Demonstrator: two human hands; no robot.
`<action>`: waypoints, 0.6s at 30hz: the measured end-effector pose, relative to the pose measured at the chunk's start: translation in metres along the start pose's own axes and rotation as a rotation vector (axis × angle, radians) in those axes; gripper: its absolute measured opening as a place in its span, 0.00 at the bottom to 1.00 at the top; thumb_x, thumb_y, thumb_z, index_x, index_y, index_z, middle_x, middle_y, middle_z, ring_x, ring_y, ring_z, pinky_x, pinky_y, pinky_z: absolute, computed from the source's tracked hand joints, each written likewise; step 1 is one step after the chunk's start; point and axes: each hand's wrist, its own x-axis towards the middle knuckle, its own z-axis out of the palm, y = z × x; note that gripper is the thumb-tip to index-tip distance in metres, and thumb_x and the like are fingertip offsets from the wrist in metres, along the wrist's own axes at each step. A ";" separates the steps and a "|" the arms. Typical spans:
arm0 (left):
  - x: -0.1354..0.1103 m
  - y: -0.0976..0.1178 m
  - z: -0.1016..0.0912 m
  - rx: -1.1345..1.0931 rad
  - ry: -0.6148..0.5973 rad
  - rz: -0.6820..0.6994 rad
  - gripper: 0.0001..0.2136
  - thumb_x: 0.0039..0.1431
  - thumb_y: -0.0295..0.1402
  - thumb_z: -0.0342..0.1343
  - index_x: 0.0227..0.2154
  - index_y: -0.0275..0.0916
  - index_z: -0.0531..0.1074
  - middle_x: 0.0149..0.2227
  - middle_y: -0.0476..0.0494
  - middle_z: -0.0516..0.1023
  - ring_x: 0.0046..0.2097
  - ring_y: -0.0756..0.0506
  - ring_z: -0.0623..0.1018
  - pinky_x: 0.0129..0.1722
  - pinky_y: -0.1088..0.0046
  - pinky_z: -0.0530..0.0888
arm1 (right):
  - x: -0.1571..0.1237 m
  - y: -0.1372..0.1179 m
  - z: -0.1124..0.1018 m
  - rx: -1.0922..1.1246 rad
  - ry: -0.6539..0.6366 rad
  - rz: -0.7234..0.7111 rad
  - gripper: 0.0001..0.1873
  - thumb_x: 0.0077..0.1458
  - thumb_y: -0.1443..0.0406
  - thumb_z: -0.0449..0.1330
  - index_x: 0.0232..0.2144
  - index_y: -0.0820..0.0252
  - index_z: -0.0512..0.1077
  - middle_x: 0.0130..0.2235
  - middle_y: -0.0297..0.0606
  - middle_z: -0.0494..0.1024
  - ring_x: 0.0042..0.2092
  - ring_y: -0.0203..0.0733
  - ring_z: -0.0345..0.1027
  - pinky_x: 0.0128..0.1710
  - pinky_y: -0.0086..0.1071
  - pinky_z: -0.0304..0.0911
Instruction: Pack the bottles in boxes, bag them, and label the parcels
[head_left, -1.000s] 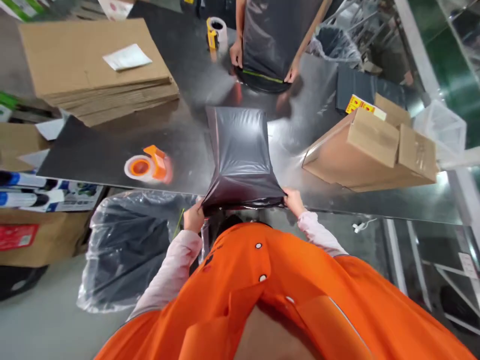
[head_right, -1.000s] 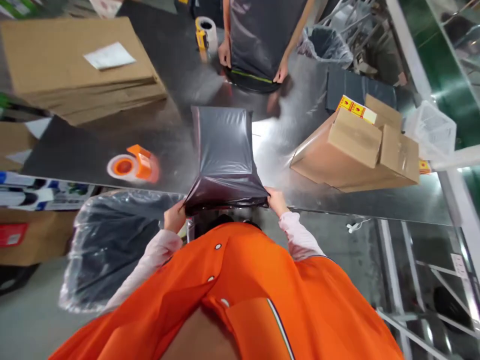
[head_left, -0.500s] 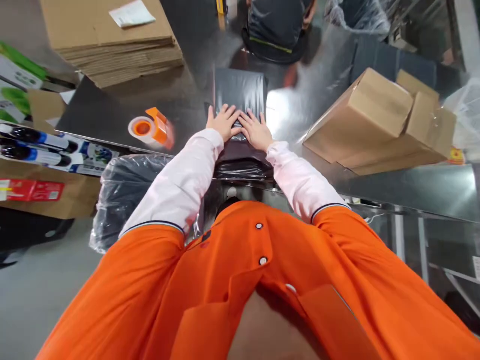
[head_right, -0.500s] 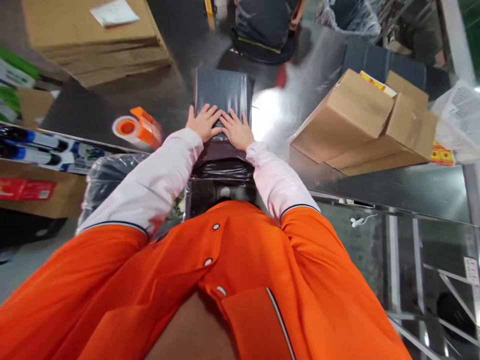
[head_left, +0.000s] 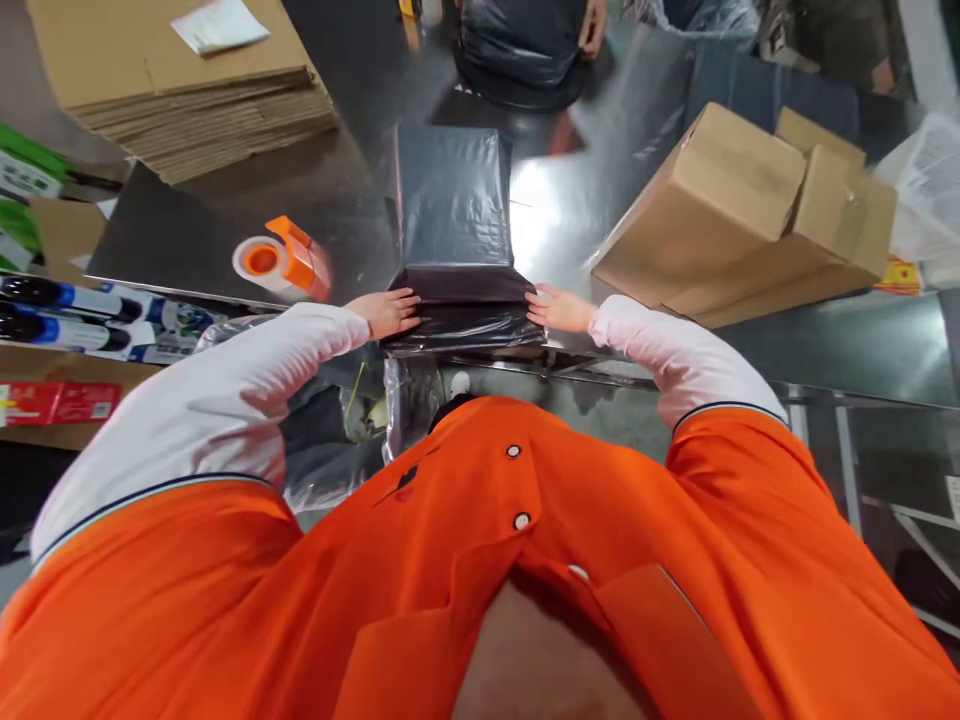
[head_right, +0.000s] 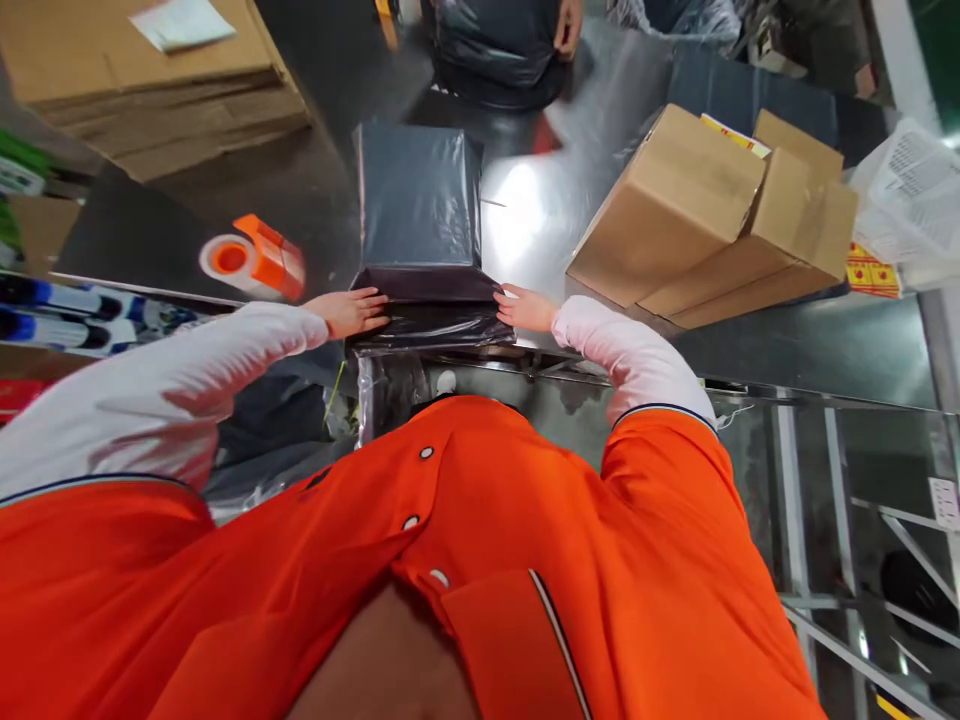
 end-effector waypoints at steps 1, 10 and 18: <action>-0.007 -0.002 0.005 0.006 -0.004 -0.007 0.26 0.54 0.23 0.52 0.56 0.35 0.80 0.61 0.31 0.79 0.72 0.39 0.68 0.77 0.53 0.52 | -0.003 -0.001 0.003 0.030 0.028 0.054 0.22 0.65 0.74 0.49 0.48 0.57 0.81 0.44 0.39 0.85 0.62 0.41 0.70 0.70 0.54 0.60; -0.031 0.014 0.032 -0.181 0.237 -0.370 0.26 0.49 0.28 0.56 0.53 0.35 0.79 0.60 0.27 0.79 0.74 0.37 0.64 0.76 0.48 0.49 | -0.003 0.003 0.021 0.165 0.146 0.282 0.17 0.57 0.77 0.56 0.40 0.57 0.80 0.47 0.45 0.83 0.67 0.51 0.67 0.75 0.59 0.52; -0.033 0.017 0.025 -0.503 0.470 -0.837 0.21 0.66 0.33 0.51 0.55 0.32 0.80 0.58 0.34 0.82 0.61 0.40 0.80 0.64 0.69 0.72 | 0.011 0.023 0.025 0.689 0.449 0.725 0.07 0.64 0.65 0.59 0.38 0.60 0.78 0.43 0.46 0.83 0.48 0.49 0.76 0.55 0.42 0.69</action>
